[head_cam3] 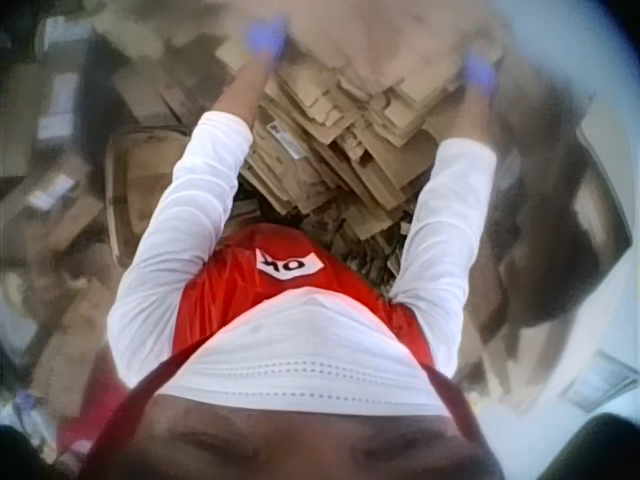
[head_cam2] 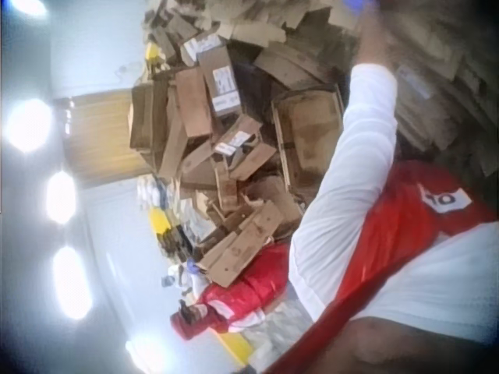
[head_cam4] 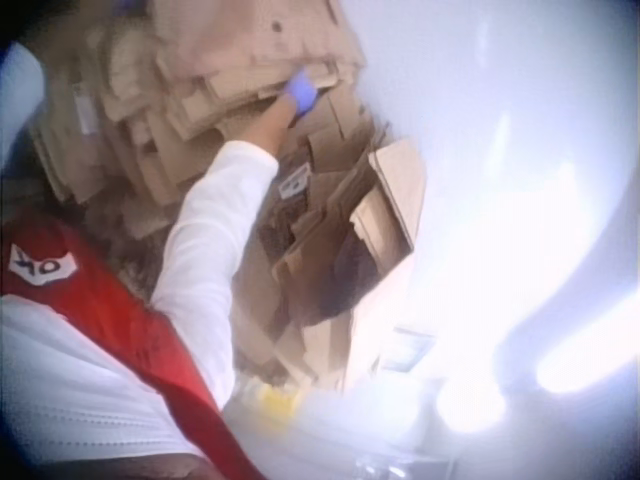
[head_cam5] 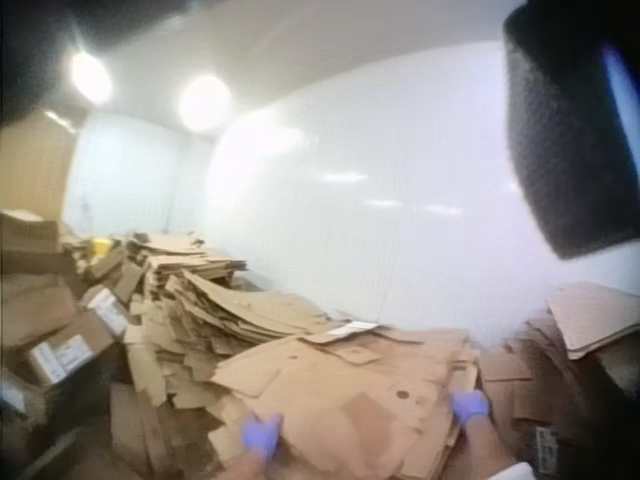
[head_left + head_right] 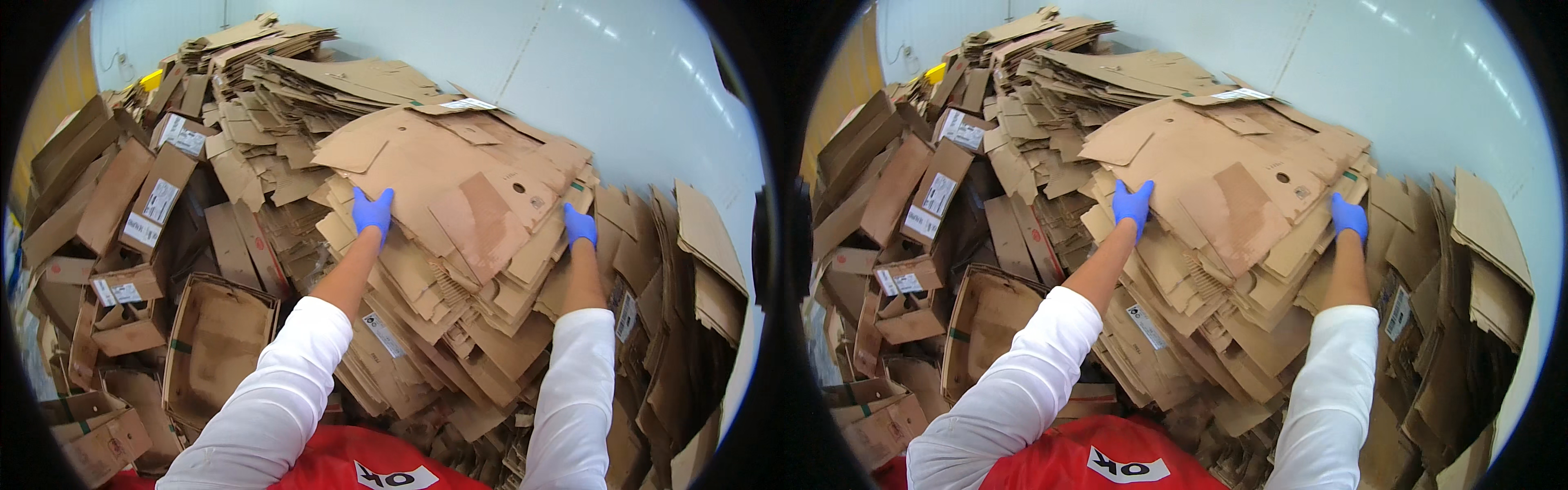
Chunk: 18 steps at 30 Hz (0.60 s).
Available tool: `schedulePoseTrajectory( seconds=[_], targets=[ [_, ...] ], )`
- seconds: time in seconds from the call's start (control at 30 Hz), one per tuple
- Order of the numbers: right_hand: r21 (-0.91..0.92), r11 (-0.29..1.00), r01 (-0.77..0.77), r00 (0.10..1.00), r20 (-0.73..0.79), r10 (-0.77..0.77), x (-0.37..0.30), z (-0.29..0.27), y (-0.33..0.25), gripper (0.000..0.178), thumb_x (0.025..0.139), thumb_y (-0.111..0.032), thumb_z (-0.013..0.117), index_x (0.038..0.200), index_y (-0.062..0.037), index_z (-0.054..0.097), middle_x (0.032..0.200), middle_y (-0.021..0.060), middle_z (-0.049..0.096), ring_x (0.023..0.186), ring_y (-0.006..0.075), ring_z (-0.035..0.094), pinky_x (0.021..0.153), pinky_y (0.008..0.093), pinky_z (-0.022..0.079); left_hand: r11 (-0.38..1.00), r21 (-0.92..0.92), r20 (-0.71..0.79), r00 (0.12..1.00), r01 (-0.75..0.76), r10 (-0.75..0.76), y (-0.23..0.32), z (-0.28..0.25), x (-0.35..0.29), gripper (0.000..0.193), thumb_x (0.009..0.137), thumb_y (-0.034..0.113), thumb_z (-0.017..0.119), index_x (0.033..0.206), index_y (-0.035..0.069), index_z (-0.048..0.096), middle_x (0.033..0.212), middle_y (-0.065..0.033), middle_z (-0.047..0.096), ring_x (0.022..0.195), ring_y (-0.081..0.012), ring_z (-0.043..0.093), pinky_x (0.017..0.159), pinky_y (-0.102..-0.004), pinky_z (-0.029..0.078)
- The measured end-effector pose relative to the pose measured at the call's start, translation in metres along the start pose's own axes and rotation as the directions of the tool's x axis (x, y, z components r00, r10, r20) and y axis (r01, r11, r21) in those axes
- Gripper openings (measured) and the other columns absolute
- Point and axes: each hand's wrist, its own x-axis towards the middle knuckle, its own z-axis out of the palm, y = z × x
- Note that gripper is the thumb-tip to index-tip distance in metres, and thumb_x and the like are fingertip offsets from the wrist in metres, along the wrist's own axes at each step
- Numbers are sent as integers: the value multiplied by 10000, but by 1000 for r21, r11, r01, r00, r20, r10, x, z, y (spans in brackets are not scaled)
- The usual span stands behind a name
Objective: The person repeatedly picks up flattened cardboard pieces from a large pile and stacks them neatly on top of an existing stack. The person handles the cardboard by hand, aligning and placing each piece to build a growing stack.
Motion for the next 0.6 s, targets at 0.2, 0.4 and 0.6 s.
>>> schedulePoseTrajectory(
  seconds=[0.2, 0.4, 0.6],
  targets=[
    [270, 958, 94, 979, 150, -139, 31, 18, 29, 752, 898, -492, 684, 1362, 93, 591, 1377, 229, 634, 1250, 314, 618, 1024, 411, 486, 1000, -27, 46, 999, 0, 1, -2, 4, 5, 947, 822, 333, 800, 1544, -61, 330, 1399, -267, 597, 1271, -382, 603, 1060, -429, 479],
    [424, 906, 11, 971, 212, -111, 19, -3, 39, 629, 929, -365, 699, 1360, 81, 592, 1312, 193, 668, 1154, 297, 659, 989, 421, 513, 995, 100, 55, 998, 13, -18, 25, -9, -18, 957, 851, 317, 764, 1570, -59, 257, 1344, -305, 613, 1232, -409, 619, 1042, -444, 496],
    [467, 856, -221, 872, 488, -42, 17, -65, 49, 543, 963, -353, 663, 1335, 39, 611, 1203, 175, 706, 1086, 285, 681, 955, 414, 536, 1000, -11, 134, 991, -7, 9, 43, -28, -51, 965, 858, 319, 747, 1560, -88, 224, 1317, -315, 623, 1210, -413, 631, 1024, -447, 508]
  ],
)
